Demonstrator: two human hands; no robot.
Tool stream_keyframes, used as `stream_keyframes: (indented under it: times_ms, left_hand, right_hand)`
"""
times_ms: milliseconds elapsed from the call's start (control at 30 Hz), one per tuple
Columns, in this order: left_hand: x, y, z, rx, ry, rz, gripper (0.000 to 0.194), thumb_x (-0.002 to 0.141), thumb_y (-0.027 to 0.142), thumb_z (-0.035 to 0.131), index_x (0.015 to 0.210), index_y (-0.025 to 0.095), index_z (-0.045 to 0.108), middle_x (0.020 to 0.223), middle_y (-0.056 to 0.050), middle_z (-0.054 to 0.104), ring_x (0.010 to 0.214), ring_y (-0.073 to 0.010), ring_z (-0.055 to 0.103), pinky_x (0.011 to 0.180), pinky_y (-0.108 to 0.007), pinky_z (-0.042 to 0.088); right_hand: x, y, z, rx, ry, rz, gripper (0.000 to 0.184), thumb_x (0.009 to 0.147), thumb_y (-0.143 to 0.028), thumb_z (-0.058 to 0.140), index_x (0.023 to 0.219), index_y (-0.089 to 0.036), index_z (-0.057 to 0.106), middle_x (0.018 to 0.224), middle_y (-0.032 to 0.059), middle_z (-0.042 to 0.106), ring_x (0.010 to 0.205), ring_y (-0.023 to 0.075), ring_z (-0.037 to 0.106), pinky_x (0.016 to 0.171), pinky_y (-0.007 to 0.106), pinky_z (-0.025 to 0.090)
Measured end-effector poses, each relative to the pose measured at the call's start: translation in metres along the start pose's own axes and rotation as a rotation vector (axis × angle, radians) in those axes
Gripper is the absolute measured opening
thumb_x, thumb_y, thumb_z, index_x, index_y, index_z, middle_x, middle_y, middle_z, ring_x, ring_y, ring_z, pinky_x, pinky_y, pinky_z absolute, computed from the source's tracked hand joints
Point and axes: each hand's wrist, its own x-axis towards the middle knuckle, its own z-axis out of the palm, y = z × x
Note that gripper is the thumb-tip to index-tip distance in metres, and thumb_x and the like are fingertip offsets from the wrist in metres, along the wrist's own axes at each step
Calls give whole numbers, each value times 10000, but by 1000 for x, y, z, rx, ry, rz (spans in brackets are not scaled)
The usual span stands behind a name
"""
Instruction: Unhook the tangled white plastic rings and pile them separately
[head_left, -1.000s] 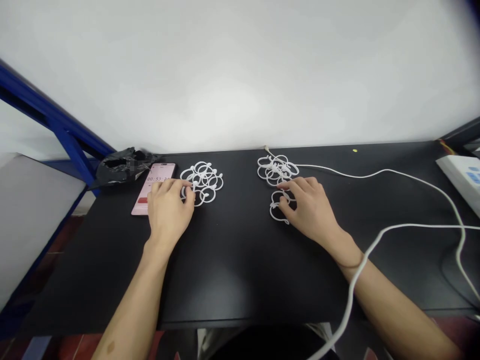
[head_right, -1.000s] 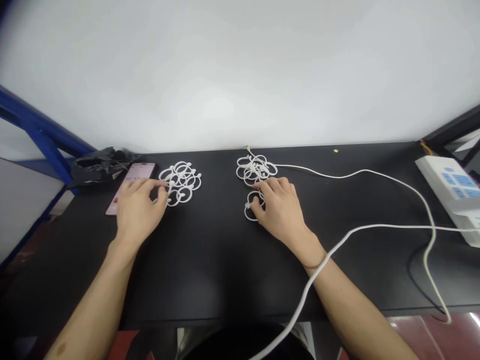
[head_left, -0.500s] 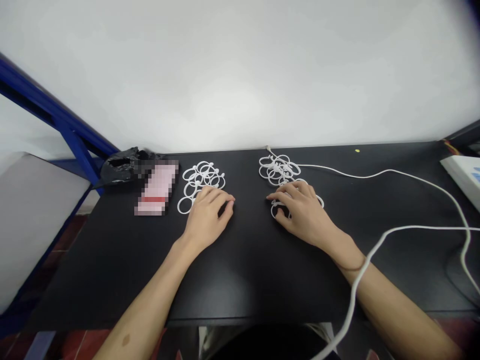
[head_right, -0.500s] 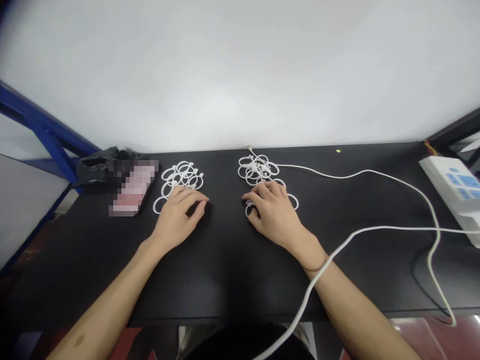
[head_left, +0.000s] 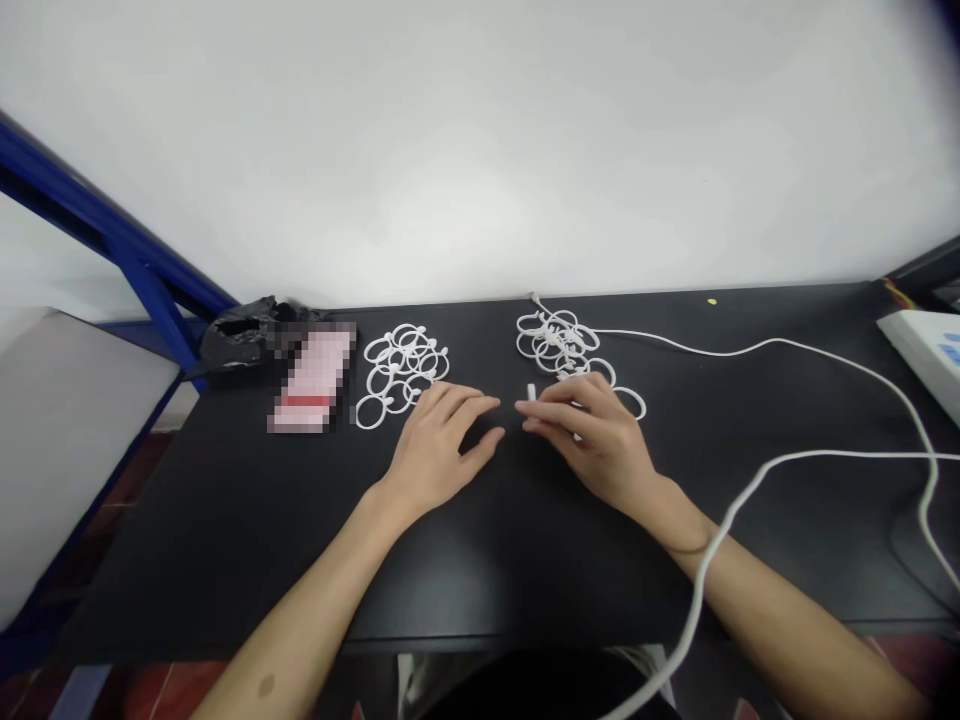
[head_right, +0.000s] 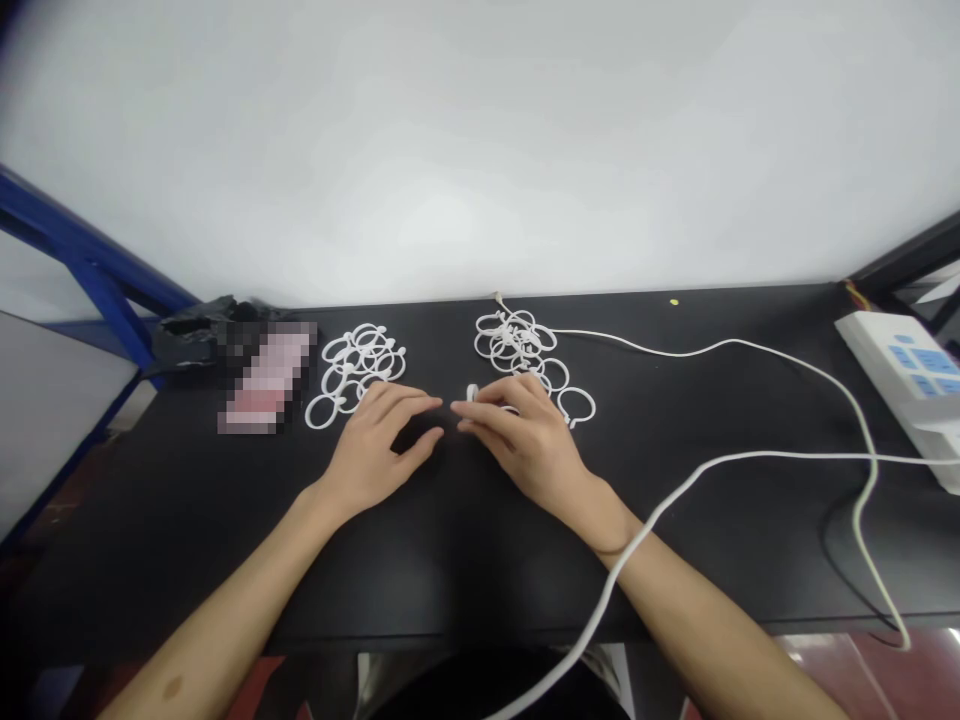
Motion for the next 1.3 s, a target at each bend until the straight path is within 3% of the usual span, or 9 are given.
stream_keyframes:
  times_ms: [133,200,400,567,800,1000,1133,1300]
  left_hand:
    - [-1,5,2,-55,-98,-16,562,870,366,647,1358,198,425,1269,-102,573,1162,-248,519,988,-430,464]
    - [-1,7,2,-100,-151,10,615,858,382,661,1381,217,382,1310,-96,561,1188,-248,513,1004,-437,455]
    - [1,10,5,-133,-165,24,267,894,327,620,1111,204,526,1052,-54,664,985,-217,582,834,-384,501]
    - [1,10,6,-113,-135,8,289,876,359,645,1082,186,540,968,-45,663,922,-209,582,811,-373,502]
    - [0,8,9,-130,-91,26,353,895,403,617,1164,192,528,1044,-57,683,935,-207,591,858,-394,504]
    - [-1,11,9,-123,-102,-50,395,860,380,645,1190,200,521,1019,-51,670,929,-213,597,844,-392,516]
    - [0,7,5,-55,-11,-100,379,874,354,624,1206,208,514,999,-49,658,942,-222,585,855,-393,499]
    - [3,-25,-11,238,170,-328,353,902,340,578,1217,189,526,1010,-81,617,1010,-283,541,905,-450,464]
  right_hand:
    - [-2,-10,6,239,-72,1,289,888,-122,630,1144,-251,667,875,34,658,805,168,557,715,332,515]
    - [-3,-14,9,299,-84,39,260,895,-133,622,1119,-252,680,888,35,648,804,163,568,715,332,537]
    - [-3,-19,13,344,-17,80,223,909,-152,602,1076,-266,696,1085,70,650,952,191,640,798,378,581]
    - [0,-21,14,345,14,84,187,907,-138,601,1023,-244,703,981,60,699,895,186,656,765,357,582]
    - [1,-23,12,415,0,175,154,916,-131,583,947,-220,705,953,61,695,891,172,677,766,324,584]
    - [0,-19,12,374,6,191,173,911,-161,606,1046,-240,681,1009,56,689,915,176,667,790,335,570]
    - [-1,-13,9,227,22,192,284,898,-218,640,1180,-234,611,1032,63,650,803,154,641,744,325,559]
    - [1,-1,2,35,62,262,150,925,-219,583,1065,-211,637,971,57,647,762,152,626,707,313,539]
